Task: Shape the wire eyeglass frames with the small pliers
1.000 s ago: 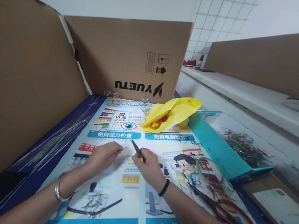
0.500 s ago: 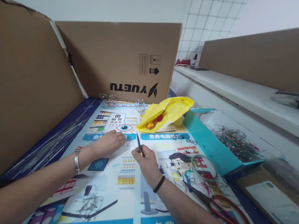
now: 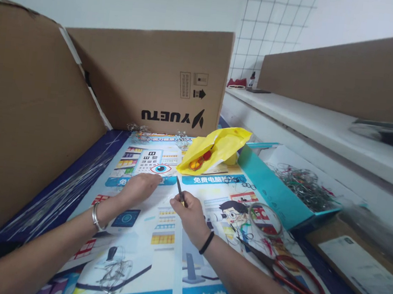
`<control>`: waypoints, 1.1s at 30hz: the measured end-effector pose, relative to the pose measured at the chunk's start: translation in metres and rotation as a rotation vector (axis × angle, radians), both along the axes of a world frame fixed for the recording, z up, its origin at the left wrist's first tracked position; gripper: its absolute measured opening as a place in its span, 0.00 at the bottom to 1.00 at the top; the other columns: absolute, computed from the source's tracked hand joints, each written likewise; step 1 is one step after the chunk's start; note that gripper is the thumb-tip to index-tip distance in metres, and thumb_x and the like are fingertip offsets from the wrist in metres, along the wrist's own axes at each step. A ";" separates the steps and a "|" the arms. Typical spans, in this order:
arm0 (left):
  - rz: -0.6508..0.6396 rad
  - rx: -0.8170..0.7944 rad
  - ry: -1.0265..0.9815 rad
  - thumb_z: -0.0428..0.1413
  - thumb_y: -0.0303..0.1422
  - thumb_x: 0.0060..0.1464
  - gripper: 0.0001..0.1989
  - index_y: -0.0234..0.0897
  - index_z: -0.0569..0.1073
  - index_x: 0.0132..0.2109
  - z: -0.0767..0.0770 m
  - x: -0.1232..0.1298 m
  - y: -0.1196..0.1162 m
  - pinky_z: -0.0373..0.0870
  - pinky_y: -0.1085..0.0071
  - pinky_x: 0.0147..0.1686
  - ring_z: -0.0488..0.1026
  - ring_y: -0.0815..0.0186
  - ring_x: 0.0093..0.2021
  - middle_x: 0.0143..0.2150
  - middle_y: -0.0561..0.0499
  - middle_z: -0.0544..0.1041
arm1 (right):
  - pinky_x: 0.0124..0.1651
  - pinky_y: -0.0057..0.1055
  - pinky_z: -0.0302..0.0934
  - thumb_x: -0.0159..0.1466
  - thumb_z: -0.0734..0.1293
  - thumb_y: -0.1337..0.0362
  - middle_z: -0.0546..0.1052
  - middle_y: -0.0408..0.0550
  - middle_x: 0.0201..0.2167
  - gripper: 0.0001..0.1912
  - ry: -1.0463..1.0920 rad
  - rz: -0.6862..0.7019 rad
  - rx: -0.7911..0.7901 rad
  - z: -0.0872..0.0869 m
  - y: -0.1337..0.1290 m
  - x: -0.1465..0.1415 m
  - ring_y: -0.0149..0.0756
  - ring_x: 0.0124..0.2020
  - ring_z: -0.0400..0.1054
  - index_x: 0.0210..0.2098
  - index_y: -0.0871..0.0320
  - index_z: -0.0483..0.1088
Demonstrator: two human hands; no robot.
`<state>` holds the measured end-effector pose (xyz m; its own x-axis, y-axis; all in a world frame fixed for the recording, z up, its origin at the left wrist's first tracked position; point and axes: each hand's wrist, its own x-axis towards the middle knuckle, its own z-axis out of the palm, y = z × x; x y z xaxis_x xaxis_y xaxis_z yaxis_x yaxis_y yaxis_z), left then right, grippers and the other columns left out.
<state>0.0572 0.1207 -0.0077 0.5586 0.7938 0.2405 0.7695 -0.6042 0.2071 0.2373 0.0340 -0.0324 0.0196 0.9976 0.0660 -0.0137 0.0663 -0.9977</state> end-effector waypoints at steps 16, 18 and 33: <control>0.397 -1.196 -1.338 0.55 0.28 0.52 0.04 0.31 0.69 0.35 0.004 -0.015 -0.063 0.73 0.65 0.36 0.77 0.60 0.34 0.33 0.44 0.78 | 0.26 0.26 0.46 0.54 0.67 0.58 0.59 0.35 0.17 0.11 0.158 -0.065 0.017 -0.006 0.001 0.002 0.25 0.20 0.50 0.27 0.57 0.63; 0.429 -1.195 -1.339 0.55 0.28 0.51 0.05 0.31 0.69 0.37 0.007 -0.021 -0.070 0.73 0.67 0.35 0.77 0.60 0.34 0.34 0.42 0.78 | 0.26 0.26 0.46 0.54 0.67 0.58 0.59 0.35 0.17 0.10 0.144 -0.052 0.011 -0.006 0.001 0.002 0.25 0.20 0.50 0.27 0.57 0.63; 0.493 -1.220 -1.085 0.58 0.39 0.48 0.15 0.33 0.67 0.39 0.015 -0.042 -0.085 0.70 0.70 0.28 0.76 0.64 0.29 0.33 0.44 0.78 | 0.27 0.27 0.46 0.54 0.66 0.57 0.59 0.36 0.18 0.10 0.074 -0.018 0.009 -0.001 -0.001 0.001 0.26 0.21 0.50 0.26 0.57 0.63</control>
